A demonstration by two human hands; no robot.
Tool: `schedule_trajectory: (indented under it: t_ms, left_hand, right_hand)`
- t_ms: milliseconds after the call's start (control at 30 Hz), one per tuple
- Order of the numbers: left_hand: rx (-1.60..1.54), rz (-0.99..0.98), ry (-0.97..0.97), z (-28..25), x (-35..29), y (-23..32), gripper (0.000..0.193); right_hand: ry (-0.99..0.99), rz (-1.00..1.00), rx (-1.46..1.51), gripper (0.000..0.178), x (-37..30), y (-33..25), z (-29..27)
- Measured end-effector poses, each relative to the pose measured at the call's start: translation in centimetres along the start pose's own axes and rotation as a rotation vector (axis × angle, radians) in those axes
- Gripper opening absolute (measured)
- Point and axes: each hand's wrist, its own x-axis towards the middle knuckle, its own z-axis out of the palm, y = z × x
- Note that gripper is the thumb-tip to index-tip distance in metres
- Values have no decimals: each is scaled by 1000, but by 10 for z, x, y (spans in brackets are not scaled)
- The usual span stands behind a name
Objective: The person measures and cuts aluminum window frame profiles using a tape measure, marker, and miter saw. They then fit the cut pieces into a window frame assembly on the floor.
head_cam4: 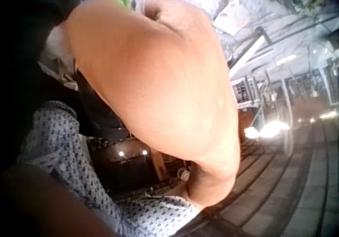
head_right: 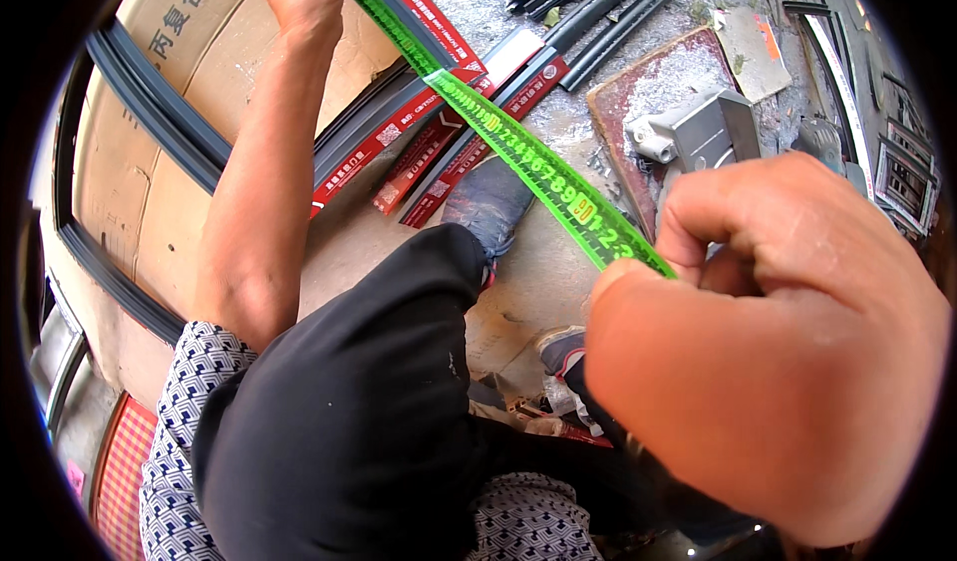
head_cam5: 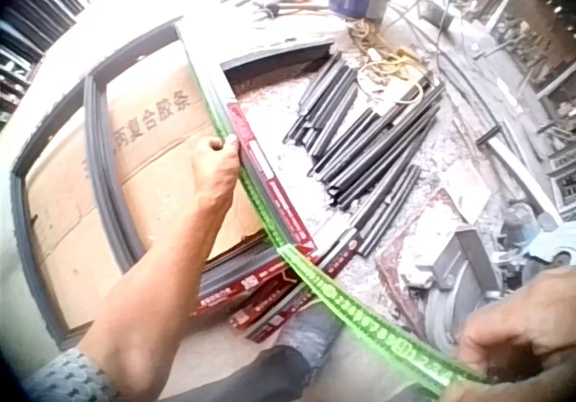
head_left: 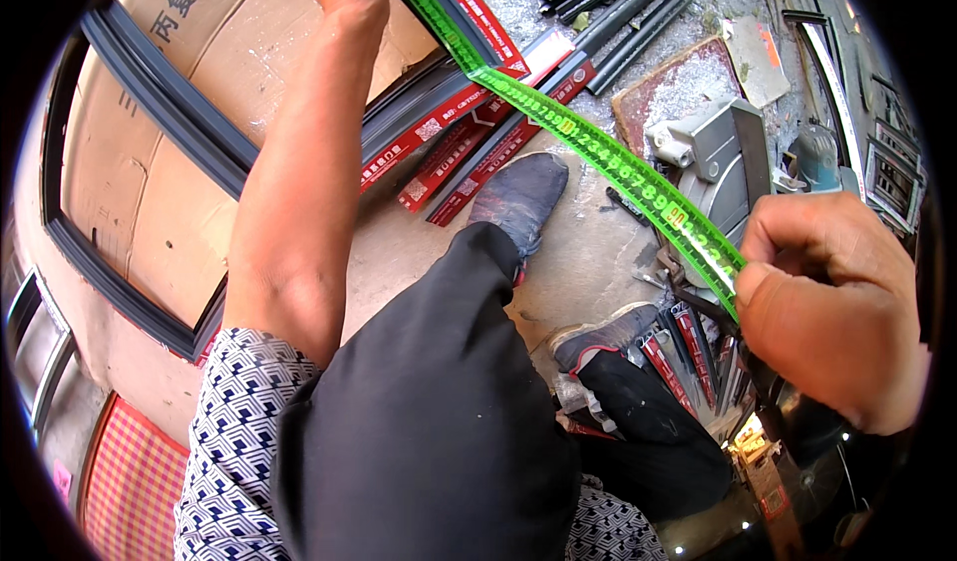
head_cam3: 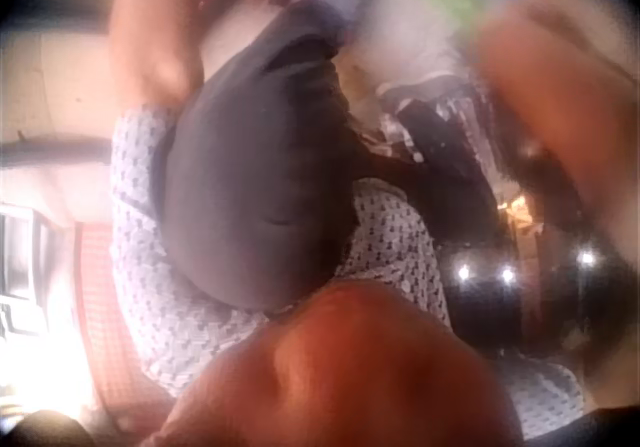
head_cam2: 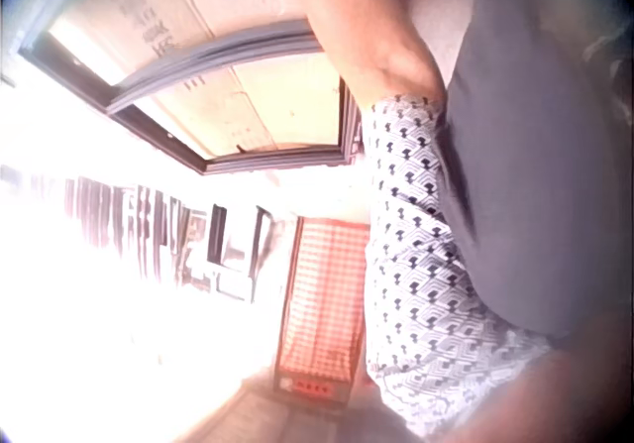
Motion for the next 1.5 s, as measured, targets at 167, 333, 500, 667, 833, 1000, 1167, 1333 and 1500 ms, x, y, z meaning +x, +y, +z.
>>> schedule_trajectory:
  t_ms: [167,333,500,667,833,1000,1167,1333,1500]
  left_hand:
    - [-22,6,-14,3,2,-4,25]
    - [-31,-7,-18,4,2,-2,25]
    - [-2,-9,-9,5,2,-1,25]
    - [-4,-15,-16,3,1,4,25]
    - [-24,1,-25,4,1,3,24]
    - [-6,40,-54,3,1,2,23]
    - [-29,26,-34,1,3,0,25]
    - [-18,26,-33,-2,4,-1,25]
    - [-38,-106,-59,-10,11,1,37]
  right_hand:
    - [111,-96,-51,14,-12,-9,15]
    - [-82,66,-29,11,1,-5,-6]
    - [-109,170,-30,6,4,-22,-3]
    - [-152,155,83,6,8,-10,-3]
    - [-252,257,108,11,13,-16,-7]
    - [-261,281,81,14,14,-12,-4]
    - [-327,359,67,15,14,-14,-8]
    - [-349,256,26,17,10,8,-6]
    - [-291,112,-15,30,13,51,12]
